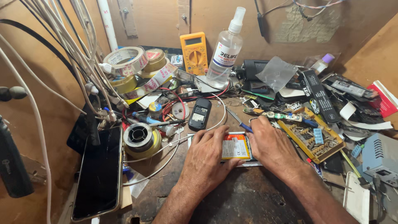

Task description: The person works on a disassembled smartphone at a cluttered repair bench, holding the phone body with one hand while using a blue pry tool with the other to work around the battery and internal components. They later switch to a screwdriver and continue manipulating the phone's internals and small parts on the bench.

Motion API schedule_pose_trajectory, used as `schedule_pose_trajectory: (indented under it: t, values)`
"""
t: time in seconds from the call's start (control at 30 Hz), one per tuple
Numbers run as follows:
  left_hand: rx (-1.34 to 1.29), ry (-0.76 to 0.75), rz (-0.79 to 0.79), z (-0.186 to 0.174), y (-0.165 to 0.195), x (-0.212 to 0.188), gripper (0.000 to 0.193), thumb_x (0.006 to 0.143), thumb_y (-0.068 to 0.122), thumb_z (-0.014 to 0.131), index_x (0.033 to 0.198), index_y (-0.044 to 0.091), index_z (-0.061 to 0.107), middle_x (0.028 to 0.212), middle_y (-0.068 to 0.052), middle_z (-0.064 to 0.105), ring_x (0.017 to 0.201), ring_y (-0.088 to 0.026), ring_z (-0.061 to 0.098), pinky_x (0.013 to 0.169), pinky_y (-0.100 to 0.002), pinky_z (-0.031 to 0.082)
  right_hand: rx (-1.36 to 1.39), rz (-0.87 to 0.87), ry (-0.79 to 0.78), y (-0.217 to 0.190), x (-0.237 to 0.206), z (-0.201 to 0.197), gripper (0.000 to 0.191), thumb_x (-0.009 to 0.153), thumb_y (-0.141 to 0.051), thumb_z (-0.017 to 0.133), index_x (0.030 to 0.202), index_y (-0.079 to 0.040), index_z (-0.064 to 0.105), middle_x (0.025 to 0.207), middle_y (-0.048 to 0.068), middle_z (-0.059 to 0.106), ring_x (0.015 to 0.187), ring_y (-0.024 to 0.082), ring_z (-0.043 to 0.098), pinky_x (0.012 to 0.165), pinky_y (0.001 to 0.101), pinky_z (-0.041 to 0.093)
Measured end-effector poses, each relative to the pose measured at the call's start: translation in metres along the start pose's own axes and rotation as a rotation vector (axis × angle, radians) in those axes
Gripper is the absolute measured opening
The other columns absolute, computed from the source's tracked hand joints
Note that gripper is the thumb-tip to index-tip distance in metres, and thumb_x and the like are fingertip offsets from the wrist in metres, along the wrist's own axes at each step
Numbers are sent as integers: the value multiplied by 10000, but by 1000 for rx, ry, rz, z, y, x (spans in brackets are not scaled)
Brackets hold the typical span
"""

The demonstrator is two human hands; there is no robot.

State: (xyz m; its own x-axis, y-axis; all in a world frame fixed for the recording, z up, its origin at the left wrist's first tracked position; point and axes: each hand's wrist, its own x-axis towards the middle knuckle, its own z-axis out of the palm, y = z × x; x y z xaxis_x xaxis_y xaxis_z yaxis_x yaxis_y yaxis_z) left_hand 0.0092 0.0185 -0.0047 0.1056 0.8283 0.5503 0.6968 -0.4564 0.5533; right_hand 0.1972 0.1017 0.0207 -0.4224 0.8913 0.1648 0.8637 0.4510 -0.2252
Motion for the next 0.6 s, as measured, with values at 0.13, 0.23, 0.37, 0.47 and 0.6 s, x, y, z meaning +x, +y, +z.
schedule_pose_trajectory:
  t: [0.13, 0.23, 0.37, 0.47, 0.6]
  values:
    - [9, -7, -10, 0, 1, 0, 811, 708, 361, 898, 1316, -13, 514, 1218, -169, 657, 1196, -350, 594, 1066, -494, 384, -26, -15, 10, 0, -1, 1, 163, 919, -150, 624, 975, -2, 583, 1027, 228, 608, 852, 452, 680, 737, 573, 523]
    - [11, -8, -11, 0, 0, 0, 805, 713, 365, 897, 1314, -12, 516, 1216, -171, 656, 1194, -351, 594, 1068, -498, 379, -6, -25, 30, 0, -1, 2, 168, 918, -147, 629, 974, 3, 580, 1015, 231, 610, 860, 453, 676, 735, 577, 517]
    - [0, -3, -7, 0, 0, 0, 803, 721, 366, 891, 1319, -14, 514, 1225, -169, 658, 1194, -349, 598, 1069, -492, 383, 35, -39, 33, 2, 0, 1, 165, 913, -145, 642, 968, 3, 594, 1012, 226, 613, 889, 453, 667, 738, 569, 509]
    - [6, -9, -14, 0, 1, 1, 810, 717, 373, 894, 1317, -14, 514, 1215, -168, 661, 1189, -348, 601, 1071, -492, 382, 100, -69, 63, 4, -2, -2, 159, 920, -150, 656, 958, 4, 642, 986, 219, 634, 895, 437, 665, 766, 545, 509]
    - [-8, 3, -11, -1, 0, 0, 808, 721, 374, 893, 1323, -12, 518, 1206, -162, 667, 1194, -347, 601, 1074, -484, 386, 226, -108, 245, 10, -3, -9, 225, 892, -168, 690, 1015, 20, 702, 958, 208, 682, 859, 388, 676, 771, 478, 526]
